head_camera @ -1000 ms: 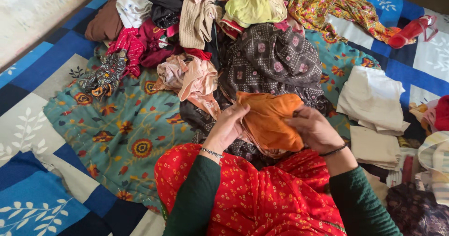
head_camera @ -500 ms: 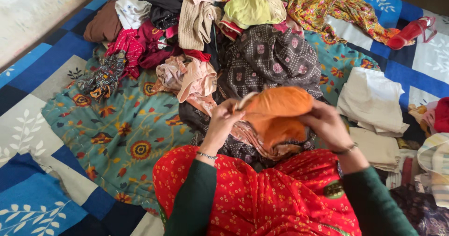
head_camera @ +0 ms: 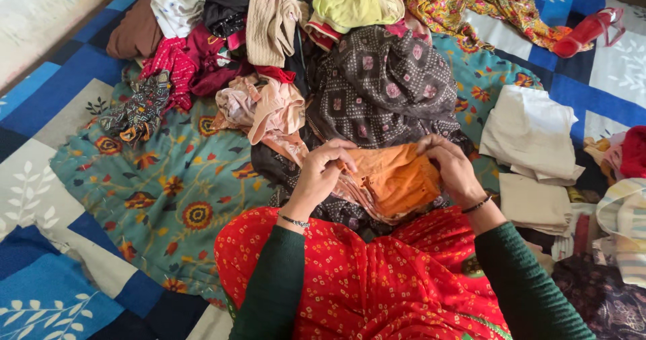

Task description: The person sits on a bed and folds several garments one by one, including a dark patterned cloth, a white floral cloth, a striped cloth, a red cloth, and a peach-colored cloth. Each item is unfolded, smoothed, folded into a compact shape, and placed into a growing stack on the right side of the bed.

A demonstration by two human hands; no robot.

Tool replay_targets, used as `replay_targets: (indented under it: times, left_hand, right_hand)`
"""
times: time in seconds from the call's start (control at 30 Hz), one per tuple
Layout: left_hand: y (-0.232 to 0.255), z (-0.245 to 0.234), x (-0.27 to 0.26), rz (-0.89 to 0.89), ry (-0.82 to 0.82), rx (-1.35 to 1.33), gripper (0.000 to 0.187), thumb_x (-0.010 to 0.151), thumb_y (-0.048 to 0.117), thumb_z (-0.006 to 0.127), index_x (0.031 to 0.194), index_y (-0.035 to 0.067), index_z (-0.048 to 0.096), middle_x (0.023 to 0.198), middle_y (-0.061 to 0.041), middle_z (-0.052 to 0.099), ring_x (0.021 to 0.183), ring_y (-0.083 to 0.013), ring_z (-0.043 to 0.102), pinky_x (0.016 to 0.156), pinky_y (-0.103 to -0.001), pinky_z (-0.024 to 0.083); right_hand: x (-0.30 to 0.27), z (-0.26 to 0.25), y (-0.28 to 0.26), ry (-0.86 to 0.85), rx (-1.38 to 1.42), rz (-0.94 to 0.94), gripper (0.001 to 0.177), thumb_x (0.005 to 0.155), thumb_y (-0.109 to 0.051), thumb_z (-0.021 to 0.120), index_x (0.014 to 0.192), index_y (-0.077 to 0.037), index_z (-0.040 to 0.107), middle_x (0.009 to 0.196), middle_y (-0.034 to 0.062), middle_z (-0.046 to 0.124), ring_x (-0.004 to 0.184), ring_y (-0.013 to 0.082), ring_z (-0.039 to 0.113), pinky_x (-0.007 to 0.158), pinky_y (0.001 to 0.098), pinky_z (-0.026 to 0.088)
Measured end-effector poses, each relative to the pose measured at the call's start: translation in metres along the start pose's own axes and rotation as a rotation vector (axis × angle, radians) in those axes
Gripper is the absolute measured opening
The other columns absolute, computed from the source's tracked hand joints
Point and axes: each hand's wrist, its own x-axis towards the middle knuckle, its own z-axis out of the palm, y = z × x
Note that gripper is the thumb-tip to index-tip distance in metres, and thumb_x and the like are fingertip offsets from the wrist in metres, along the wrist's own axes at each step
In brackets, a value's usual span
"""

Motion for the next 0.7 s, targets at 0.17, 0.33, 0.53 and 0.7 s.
replay_targets:
  times: [0.17, 0.33, 0.53, 0.7]
  left_hand:
    - [0.045, 0.016, 0.020, 0.116, -0.088, 0.217, 0.033, 0.084, -0.019, 0.052, 0.087, 0.005, 0.074, 0.108, -0.005, 0.069, 0.088, -0.0137, 0.066, 0.072, -0.027, 0.053]
    - [0.065, 0.041, 0.039, 0.200, -0.135, 0.240, 0.031, 0.079, -0.019, 0.054, 0.086, 0.004, 0.074, 0.103, -0.006, 0.064, 0.092, -0.0160, 0.065, 0.073, -0.028, 0.051]
    - [0.025, 0.090, 0.076, 0.115, -0.192, 0.154, 0.022, 0.080, -0.017, 0.056, 0.085, 0.000, 0.070, 0.101, -0.005, 0.064, 0.094, -0.0150, 0.065, 0.083, -0.028, 0.053]
    - [-0.009, 0.162, 0.091, -0.165, -0.227, -0.054, 0.033, 0.084, -0.013, 0.048, 0.100, -0.002, 0.074, 0.113, -0.004, 0.070, 0.099, -0.0129, 0.066, 0.084, -0.028, 0.051]
  right_hand:
    - [-0.013, 0.019, -0.002, -0.066, -0.028, 0.183, 0.040, 0.090, -0.005, 0.058, 0.129, -0.012, 0.055, 0.105, -0.0022, 0.059, 0.084, 0.0067, 0.054, 0.070, 0.0243, 0.044]
    - [-0.040, 0.006, -0.005, -0.089, -0.113, -0.020, 0.053, 0.084, -0.001, 0.066, 0.136, -0.002, 0.055, 0.119, 0.0058, 0.068, 0.106, 0.0101, 0.066, 0.090, 0.0276, 0.055]
    - [-0.078, -0.069, -0.033, 0.156, 0.279, 0.094, 0.034, 0.094, -0.008, 0.060, 0.127, 0.000, 0.062, 0.118, 0.0075, 0.072, 0.105, 0.0171, 0.071, 0.092, 0.0345, 0.058]
    - [-0.109, -0.129, -0.062, 0.239, 0.428, 0.063, 0.029, 0.099, -0.015, 0.060, 0.125, 0.000, 0.063, 0.119, 0.0092, 0.071, 0.106, 0.0191, 0.070, 0.093, 0.0351, 0.057]
